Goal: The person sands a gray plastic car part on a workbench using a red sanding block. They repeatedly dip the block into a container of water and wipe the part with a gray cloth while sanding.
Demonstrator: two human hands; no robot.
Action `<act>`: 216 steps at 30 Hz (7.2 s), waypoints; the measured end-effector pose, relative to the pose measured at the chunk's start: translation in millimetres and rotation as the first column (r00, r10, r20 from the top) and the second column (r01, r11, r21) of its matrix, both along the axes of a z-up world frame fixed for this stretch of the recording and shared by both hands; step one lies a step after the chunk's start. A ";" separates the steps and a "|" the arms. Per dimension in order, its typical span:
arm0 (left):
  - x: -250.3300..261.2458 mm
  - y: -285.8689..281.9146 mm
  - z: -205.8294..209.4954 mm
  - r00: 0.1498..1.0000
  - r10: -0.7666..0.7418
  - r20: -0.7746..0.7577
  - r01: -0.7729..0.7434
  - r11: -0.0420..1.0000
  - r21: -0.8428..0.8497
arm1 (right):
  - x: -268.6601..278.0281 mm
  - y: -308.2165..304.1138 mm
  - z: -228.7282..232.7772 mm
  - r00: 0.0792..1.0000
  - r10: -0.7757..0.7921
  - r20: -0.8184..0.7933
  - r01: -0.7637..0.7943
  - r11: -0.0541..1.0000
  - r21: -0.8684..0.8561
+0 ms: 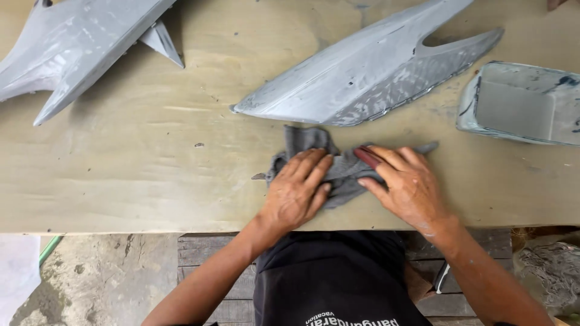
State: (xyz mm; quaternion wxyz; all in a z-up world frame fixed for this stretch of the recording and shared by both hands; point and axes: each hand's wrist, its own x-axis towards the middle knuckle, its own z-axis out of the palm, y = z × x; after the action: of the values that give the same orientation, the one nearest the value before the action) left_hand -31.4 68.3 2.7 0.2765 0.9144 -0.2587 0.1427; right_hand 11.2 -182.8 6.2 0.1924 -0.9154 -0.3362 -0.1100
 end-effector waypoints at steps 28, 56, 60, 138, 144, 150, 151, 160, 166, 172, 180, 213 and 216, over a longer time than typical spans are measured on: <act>-36.9 140.8 -29.9 0.817 0.575 0.032 -0.560 0.781 0.277 | 10.6 128.7 -1.3 0.924 0.380 -0.029 -0.379 0.925 0.034; 25.4 -47.0 -23.5 0.946 0.324 0.020 -0.321 0.921 0.223 | 10.2 -56.2 -22.4 0.957 -0.278 0.088 0.289 0.944 -0.161; 17.4 -38.2 -3.9 0.967 0.256 0.004 -0.254 0.958 0.135 | -0.2 -57.4 11.4 0.926 -0.319 -0.201 0.281 0.940 -0.196; 156.3 8.2 5.2 0.933 0.322 0.160 -0.297 0.941 -0.164 | 118.4 46.9 33.6 0.929 -0.258 0.264 0.225 0.963 0.150; 157.7 8.7 3.7 0.936 0.319 0.146 -0.294 0.941 -0.167 | 107.0 75.1 6.8 0.948 -0.129 0.291 0.101 0.989 0.108; 156.4 7.3 5.4 0.938 0.321 0.135 -0.294 0.938 -0.185 | 113.9 39.0 40.5 0.916 -0.278 0.289 0.235 0.956 0.174; 156.2 8.0 5.0 0.937 0.323 0.132 -0.297 0.937 -0.183 | 118.0 39.4 29.1 0.917 -0.276 0.287 0.233 0.957 0.174; 155.9 8.2 7.0 0.936 0.320 0.145 -0.293 0.939 -0.180 | 117.1 45.5 23.2 0.942 -0.178 0.283 0.159 0.983 0.089; 155.0 8.6 6.7 0.941 0.315 0.127 -0.290 0.940 -0.181 | 114.0 54.7 16.3 0.925 -0.263 0.272 0.231 0.962 0.146; 156.3 8.2 8.6 0.938 0.323 0.127 -0.299 0.937 -0.178 | 116.7 48.2 22.4 0.951 -0.163 0.262 0.145 0.986 0.087; 155.9 8.2 4.9 0.941 0.318 0.118 -0.295 0.939 -0.176 | 103.7 68.6 8.3 0.947 -0.172 0.273 0.157 0.985 0.074; 155.6 8.7 5.8 0.944 0.317 0.095 -0.301 0.941 -0.152 | 125.5 29.2 53.5 0.922 -0.328 0.207 0.314 0.944 0.098; 156.6 9.0 3.6 0.943 0.319 0.097 -0.303 0.941 -0.150 | 134.9 32.7 36.3 0.925 -0.304 0.230 0.290 0.953 0.091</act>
State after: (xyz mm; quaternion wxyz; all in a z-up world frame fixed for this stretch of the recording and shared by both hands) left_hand 125.2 77.2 6.3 0.2947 0.9131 -0.1170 0.2564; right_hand 146.1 -150.0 42.5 0.1564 -0.9298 -0.2114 -0.2577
